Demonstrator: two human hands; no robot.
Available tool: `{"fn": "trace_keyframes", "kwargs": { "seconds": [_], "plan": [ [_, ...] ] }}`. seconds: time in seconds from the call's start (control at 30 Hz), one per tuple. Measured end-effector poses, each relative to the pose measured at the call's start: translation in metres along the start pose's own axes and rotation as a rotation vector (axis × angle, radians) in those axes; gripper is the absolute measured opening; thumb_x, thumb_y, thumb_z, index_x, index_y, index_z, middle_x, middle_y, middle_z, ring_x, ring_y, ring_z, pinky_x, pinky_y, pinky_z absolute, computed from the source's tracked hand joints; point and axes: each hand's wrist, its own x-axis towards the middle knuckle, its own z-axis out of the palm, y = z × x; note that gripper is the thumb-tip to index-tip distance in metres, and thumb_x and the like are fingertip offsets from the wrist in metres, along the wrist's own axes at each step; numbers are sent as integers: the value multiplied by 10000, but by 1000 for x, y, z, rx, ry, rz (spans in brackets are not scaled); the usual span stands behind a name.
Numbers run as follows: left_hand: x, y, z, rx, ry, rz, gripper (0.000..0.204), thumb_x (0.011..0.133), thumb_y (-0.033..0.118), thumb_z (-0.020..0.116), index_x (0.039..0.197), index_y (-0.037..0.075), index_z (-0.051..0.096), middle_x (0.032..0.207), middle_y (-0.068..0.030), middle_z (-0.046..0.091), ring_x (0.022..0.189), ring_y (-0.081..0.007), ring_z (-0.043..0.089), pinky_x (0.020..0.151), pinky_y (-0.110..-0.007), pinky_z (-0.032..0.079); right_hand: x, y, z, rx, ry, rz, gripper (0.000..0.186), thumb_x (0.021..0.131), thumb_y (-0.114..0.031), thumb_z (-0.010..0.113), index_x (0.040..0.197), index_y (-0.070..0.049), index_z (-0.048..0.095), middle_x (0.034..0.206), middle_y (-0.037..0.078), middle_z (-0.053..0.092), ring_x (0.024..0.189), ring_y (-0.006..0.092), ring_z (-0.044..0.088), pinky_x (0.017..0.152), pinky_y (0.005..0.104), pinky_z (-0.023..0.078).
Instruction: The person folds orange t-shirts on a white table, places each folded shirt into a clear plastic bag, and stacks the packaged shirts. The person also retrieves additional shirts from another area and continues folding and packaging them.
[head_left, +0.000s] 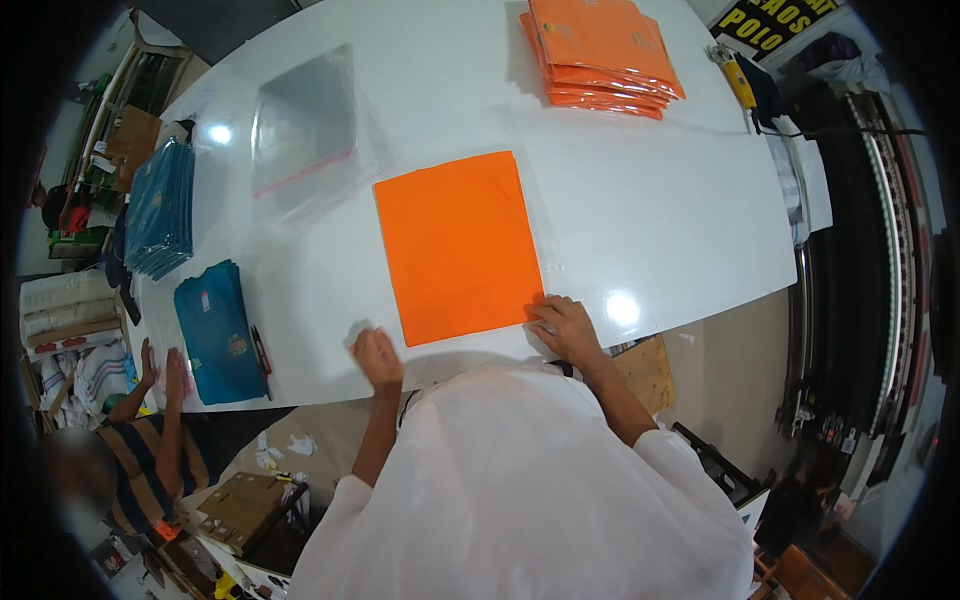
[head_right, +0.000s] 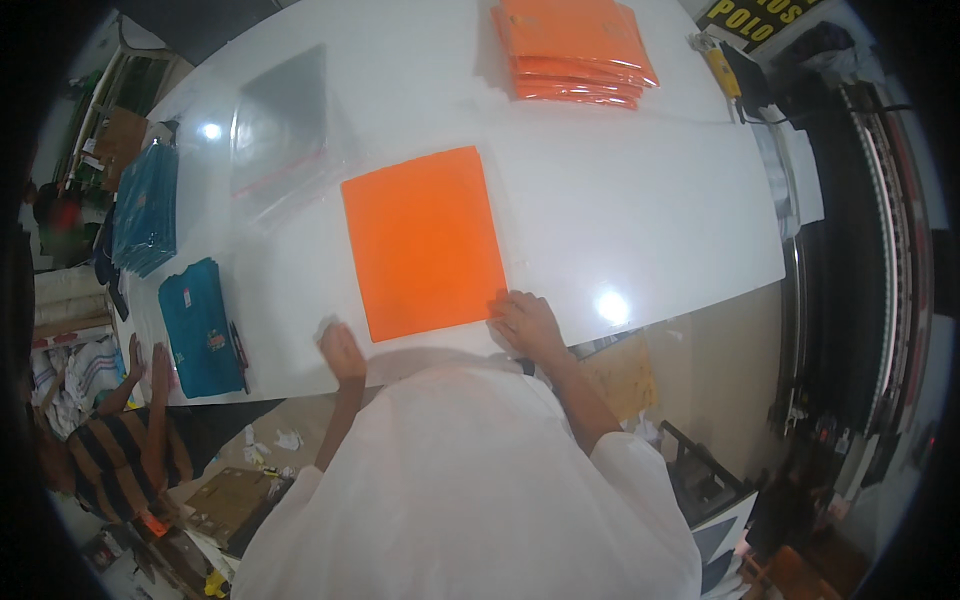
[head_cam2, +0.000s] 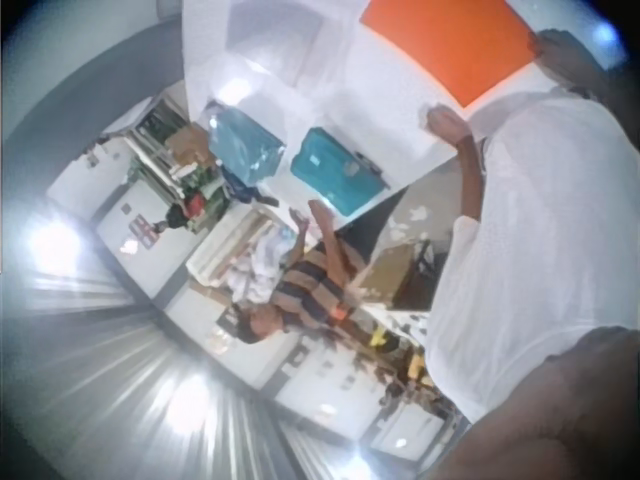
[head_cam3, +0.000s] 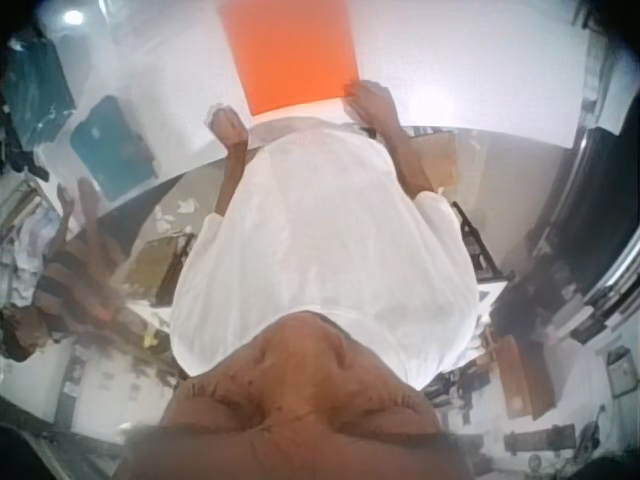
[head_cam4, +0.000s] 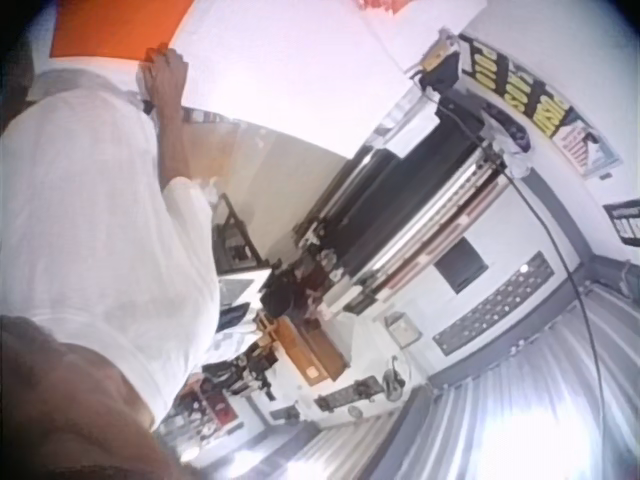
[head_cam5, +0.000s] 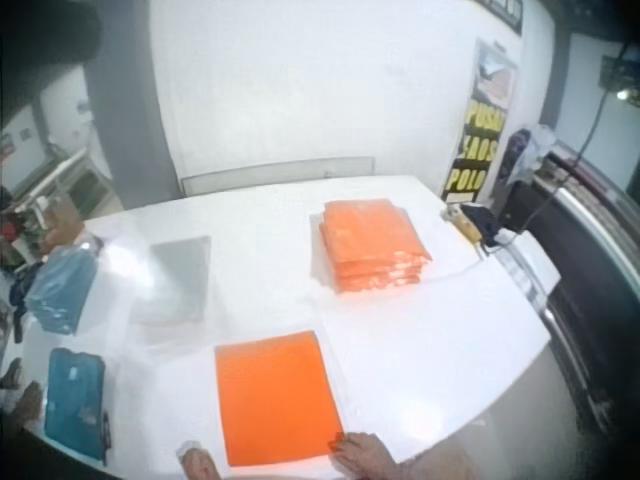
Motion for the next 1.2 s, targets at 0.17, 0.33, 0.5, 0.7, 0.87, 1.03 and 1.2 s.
{"fn": "trace_keyframes", "kwargs": {
  "seconds": [0.17,0.33,0.5,0.7,0.87,1.03,1.2],
  "plan": [
    [-55,-44,-75,54,-31,-166,219,1003,185,636,969,-30,612,896,-151,620,887,-338,595,874,-446,443,-8,8,29,24,33,96,162,869,-119,738,1030,-135,749,1079,43,706,962,287,648,868,418,493],
    [-60,-22,-87,-62,72,-399,413,968,134,677,1321,-37,548,1142,-168,642,1059,-294,600,963,-425,455,-7,2,34,98,53,249,101,860,-103,730,957,-125,749,993,45,720,911,292,656,826,420,506],
    [-37,-6,-53,-173,-2,-287,457,959,106,683,1372,-22,534,1192,-172,640,1132,-310,585,1023,-432,436,-8,-3,27,191,111,260,93,941,-139,678,938,-66,735,956,100,712,877,306,659,819,421,515],
    [22,38,-6,-164,-361,235,473,965,162,676,1387,1,536,1369,-177,588,1321,-376,510,1127,-518,368,-47,25,33,141,484,586,405,1075,-313,569,885,39,634,858,125,645,789,246,595,763,374,484],
    [47,65,24,-1,-538,443,628,1012,337,599,1521,8,435,1630,-190,358,1540,-358,285,1257,-555,194,-105,41,11,-333,550,690,257,1047,-224,607,1054,32,632,1045,181,638,953,301,602,862,417,481],
    [45,63,41,192,-597,443,799,1012,526,533,1614,40,333,1723,-152,208,1596,-327,169,1277,-582,94,-14,-40,47,98,510,544,430,1008,-148,645,1396,13,554,1520,220,503,1474,376,408,1214,444,330],
    [49,67,38,215,-607,467,827,982,553,567,1605,51,358,1704,-153,253,1580,-392,168,1259,-619,123,61,-60,105,-355,-34,-16,536,1055,-353,517,1525,-99,486,1636,162,381,1502,394,357,1219,610,242]
  ]
}}
